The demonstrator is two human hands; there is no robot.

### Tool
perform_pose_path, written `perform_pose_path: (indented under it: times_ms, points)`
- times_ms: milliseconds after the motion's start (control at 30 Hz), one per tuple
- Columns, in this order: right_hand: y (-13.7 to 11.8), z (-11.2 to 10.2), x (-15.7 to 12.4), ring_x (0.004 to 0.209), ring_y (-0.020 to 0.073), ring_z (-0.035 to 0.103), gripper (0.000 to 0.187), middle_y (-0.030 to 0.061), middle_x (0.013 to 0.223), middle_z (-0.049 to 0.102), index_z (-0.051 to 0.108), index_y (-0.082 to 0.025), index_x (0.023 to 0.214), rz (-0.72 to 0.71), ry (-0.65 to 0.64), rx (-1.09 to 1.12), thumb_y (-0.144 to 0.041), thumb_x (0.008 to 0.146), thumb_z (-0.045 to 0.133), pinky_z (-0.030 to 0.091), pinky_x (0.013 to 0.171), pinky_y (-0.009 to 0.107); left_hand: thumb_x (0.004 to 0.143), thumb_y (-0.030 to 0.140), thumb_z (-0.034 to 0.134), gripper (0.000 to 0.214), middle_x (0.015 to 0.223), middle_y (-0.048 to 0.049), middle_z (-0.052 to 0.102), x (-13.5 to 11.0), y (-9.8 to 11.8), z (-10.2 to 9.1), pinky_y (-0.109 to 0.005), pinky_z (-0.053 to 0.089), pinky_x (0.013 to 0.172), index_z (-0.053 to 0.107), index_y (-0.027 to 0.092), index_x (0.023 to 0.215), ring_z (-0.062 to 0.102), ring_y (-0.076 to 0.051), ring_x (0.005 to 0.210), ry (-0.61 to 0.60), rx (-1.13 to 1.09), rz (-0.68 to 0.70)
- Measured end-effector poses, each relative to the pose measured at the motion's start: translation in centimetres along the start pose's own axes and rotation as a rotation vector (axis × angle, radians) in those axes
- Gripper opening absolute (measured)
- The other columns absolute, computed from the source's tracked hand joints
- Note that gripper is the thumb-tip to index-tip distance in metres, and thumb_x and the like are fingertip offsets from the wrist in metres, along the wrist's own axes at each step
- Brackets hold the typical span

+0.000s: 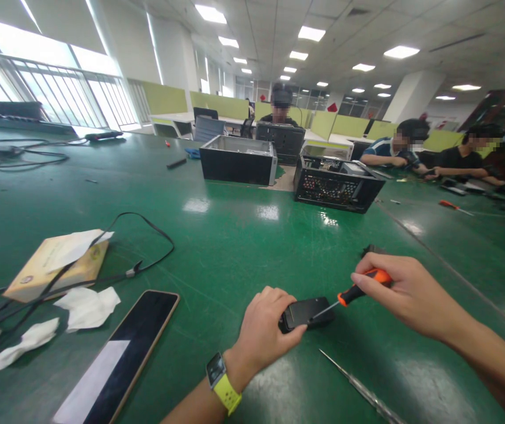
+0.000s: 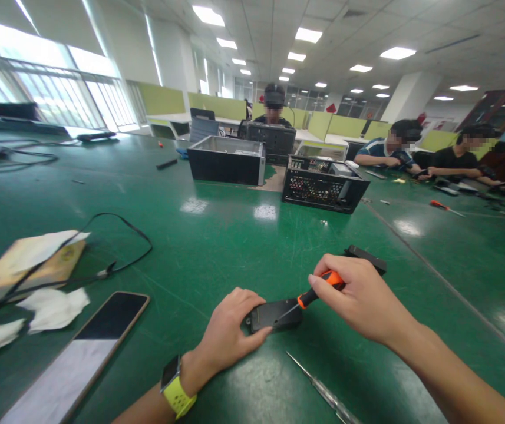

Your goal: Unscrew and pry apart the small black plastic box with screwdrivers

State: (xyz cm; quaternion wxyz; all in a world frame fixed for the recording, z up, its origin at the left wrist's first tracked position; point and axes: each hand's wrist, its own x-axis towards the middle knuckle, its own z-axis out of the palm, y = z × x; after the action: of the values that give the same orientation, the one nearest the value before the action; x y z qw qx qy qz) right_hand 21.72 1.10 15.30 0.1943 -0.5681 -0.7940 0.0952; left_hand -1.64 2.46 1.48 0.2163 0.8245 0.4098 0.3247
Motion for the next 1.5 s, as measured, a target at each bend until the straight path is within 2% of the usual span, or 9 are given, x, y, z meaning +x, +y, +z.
perform_pose_path:
  times_ms: [200, 933, 1067, 1167, 1300, 1400, 1500]
  points:
    - [-0.1, 0.5, 0.2, 0.057, 0.0137, 0.053, 0.028, -0.0017, 0.063, 0.06, 0.061, -0.021, 0.071, -0.02, 0.005, -0.023, -0.036, 0.092, 0.05, 0.039, 0.056, 0.027, 0.073, 0.027, 0.076, 0.03, 0.097, -0.0056, 0.066, 0.1, 0.0, -0.1, -0.038, 0.047, 0.078, 0.066, 0.02, 0.101, 0.057, -0.026, 0.091, -0.01, 0.002, -0.003]
    - [-0.3, 0.3, 0.0, 0.059, 0.0143, 0.054, 0.027, -0.0006, 0.066, 0.06, 0.059, -0.021, 0.073, -0.05, -0.035, -0.041, -0.036, 0.093, 0.049, 0.039, 0.057, 0.027, 0.073, 0.027, 0.075, 0.03, 0.097, -0.0057, 0.067, 0.0, 0.1, -0.1, -0.038, 0.047, 0.079, 0.065, 0.019, 0.101, 0.057, -0.026, 0.09, 0.003, 0.01, 0.01]
    - [-0.7, -0.4, -0.5, 0.072, 0.0168, 0.061, 0.017, 0.0033, 0.086, 0.067, 0.063, -0.021, 0.093, -0.103, -0.066, -0.028, -0.033, 0.092, 0.052, 0.047, 0.067, 0.03, 0.073, 0.026, 0.075, 0.03, 0.097, -0.0055, 0.066, 0.0, 0.0, -0.1, -0.037, 0.047, 0.078, 0.065, 0.019, 0.101, 0.057, -0.025, 0.09, 0.004, 0.009, 0.006]
    - [-0.5, -0.8, -0.9, 0.082, 0.0186, 0.065, 0.019, 0.0049, 0.098, 0.07, 0.064, -0.023, 0.105, -0.143, -0.07, -0.029, -0.033, 0.09, 0.057, 0.049, 0.074, 0.031, 0.073, 0.025, 0.076, 0.03, 0.096, -0.0051, 0.066, 0.1, 0.0, -0.1, -0.037, 0.047, 0.078, 0.066, 0.019, 0.101, 0.057, -0.025, 0.09, 0.003, 0.008, 0.003]
    - [-0.2, -0.8, -1.0, 0.062, 0.0164, 0.062, 0.025, 0.0016, 0.074, 0.069, 0.068, -0.022, 0.094, -0.138, -0.057, -0.105, -0.045, 0.088, 0.06, 0.046, 0.058, 0.029, 0.074, 0.027, 0.075, 0.029, 0.096, -0.0052, 0.066, 0.1, 0.1, -0.2, -0.037, 0.047, 0.078, 0.066, 0.02, 0.101, 0.057, -0.025, 0.09, -0.004, 0.011, 0.003]
    - [0.3, -1.1, -1.4, 0.067, 0.0176, 0.064, 0.023, 0.0027, 0.078, 0.07, 0.069, -0.023, 0.09, -0.176, -0.089, -0.065, -0.044, 0.089, 0.059, 0.048, 0.061, 0.029, 0.074, 0.027, 0.075, 0.028, 0.097, -0.0053, 0.066, 0.1, 0.1, -0.2, -0.037, 0.047, 0.078, 0.066, 0.02, 0.1, 0.058, -0.025, 0.089, -0.01, 0.013, 0.006]
    - [2.6, -0.6, -3.0, 0.079, 0.0212, 0.067, 0.024, 0.0059, 0.092, 0.072, 0.071, -0.024, 0.095, -0.083, 0.042, -0.002, -0.044, 0.089, 0.06, 0.052, 0.069, 0.032, 0.075, 0.027, 0.074, 0.028, 0.097, -0.0057, 0.067, 0.0, 0.1, -0.1, -0.037, 0.047, 0.078, 0.066, 0.02, 0.1, 0.058, -0.025, 0.089, 0.003, 0.017, 0.01]
